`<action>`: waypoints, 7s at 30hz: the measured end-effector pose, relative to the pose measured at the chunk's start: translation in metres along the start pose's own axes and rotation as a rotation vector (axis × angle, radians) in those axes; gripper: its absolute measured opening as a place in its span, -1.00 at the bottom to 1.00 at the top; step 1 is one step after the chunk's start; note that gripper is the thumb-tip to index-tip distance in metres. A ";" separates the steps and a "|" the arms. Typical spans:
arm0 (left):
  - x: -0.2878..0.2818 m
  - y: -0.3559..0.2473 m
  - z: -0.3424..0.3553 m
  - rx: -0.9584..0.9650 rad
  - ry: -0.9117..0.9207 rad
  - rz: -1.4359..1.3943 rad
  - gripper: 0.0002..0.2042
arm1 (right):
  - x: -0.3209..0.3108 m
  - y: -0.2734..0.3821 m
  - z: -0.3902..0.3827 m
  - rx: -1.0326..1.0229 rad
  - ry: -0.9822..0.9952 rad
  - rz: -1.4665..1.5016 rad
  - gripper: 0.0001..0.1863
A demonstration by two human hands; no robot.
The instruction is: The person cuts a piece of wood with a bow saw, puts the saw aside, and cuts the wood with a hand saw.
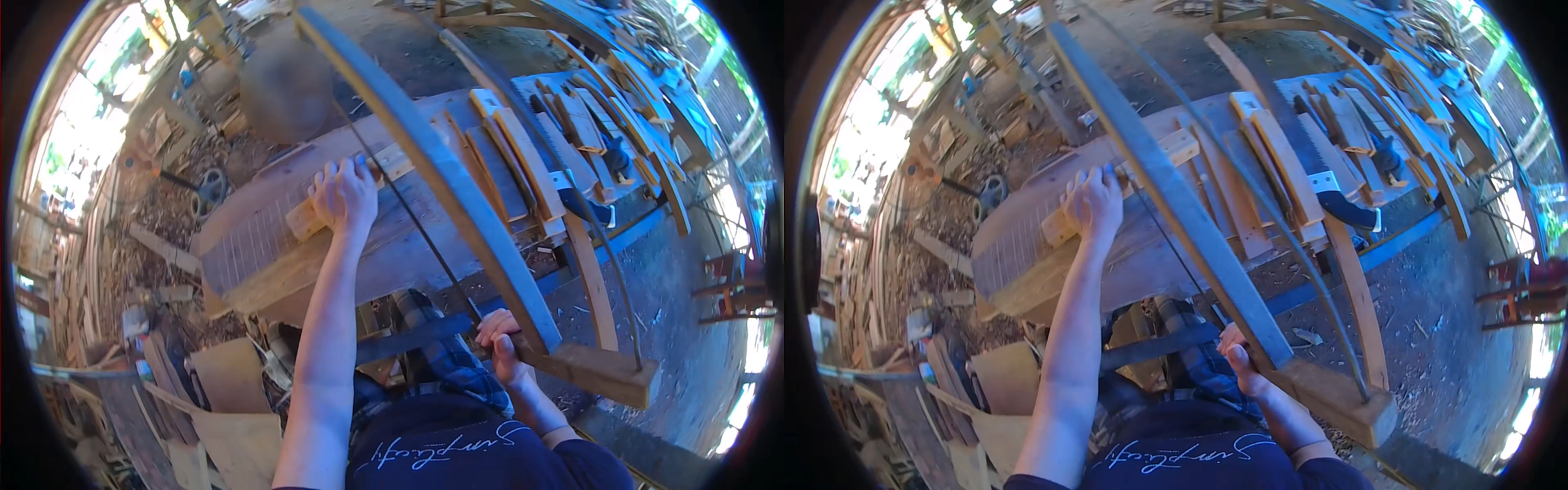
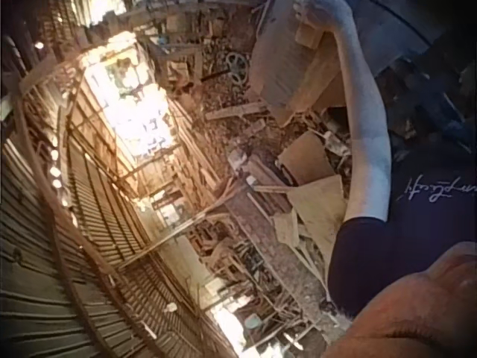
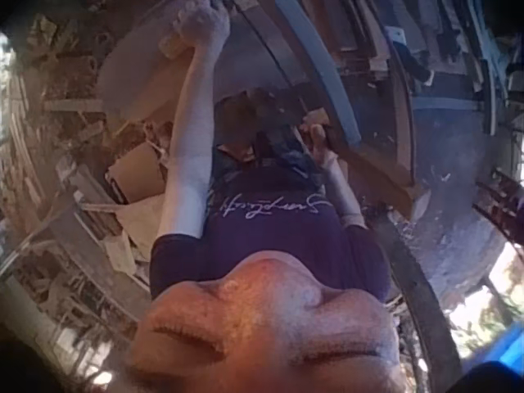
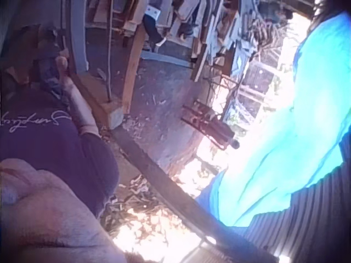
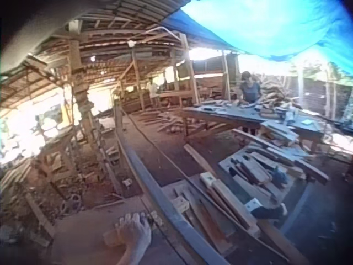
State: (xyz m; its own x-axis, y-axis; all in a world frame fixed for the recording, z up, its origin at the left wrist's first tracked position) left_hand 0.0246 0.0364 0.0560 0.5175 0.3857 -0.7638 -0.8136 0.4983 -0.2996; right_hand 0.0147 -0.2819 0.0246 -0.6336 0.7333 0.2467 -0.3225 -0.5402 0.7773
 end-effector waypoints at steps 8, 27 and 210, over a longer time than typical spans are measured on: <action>-0.017 -0.001 -0.001 0.065 -0.011 -0.078 -0.80 | 0.015 0.005 0.003 0.088 -0.120 0.046 -0.76; 0.005 0.000 -0.002 -0.052 -0.035 -0.034 -0.87 | 0.057 -0.052 0.074 0.219 -0.127 -0.123 -0.87; 0.006 0.004 0.017 -0.081 0.054 -0.110 -0.89 | 0.019 -0.005 0.017 0.062 0.070 -0.063 -0.90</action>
State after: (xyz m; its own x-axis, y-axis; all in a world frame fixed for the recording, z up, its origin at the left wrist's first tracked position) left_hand 0.0284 0.0536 0.0598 0.5914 0.2890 -0.7528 -0.7728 0.4699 -0.4266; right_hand 0.0165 -0.2586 0.0351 -0.6617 0.7332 0.1568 -0.3204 -0.4656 0.8250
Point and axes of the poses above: each hand's wrist, its own z-axis towards the middle knuckle, its own x-axis out of the palm, y = z × x, the point moved 8 cm from there along z, towards the middle knuckle, and after that the axes turned 13 degrees about -x, right-handed, at the moved point
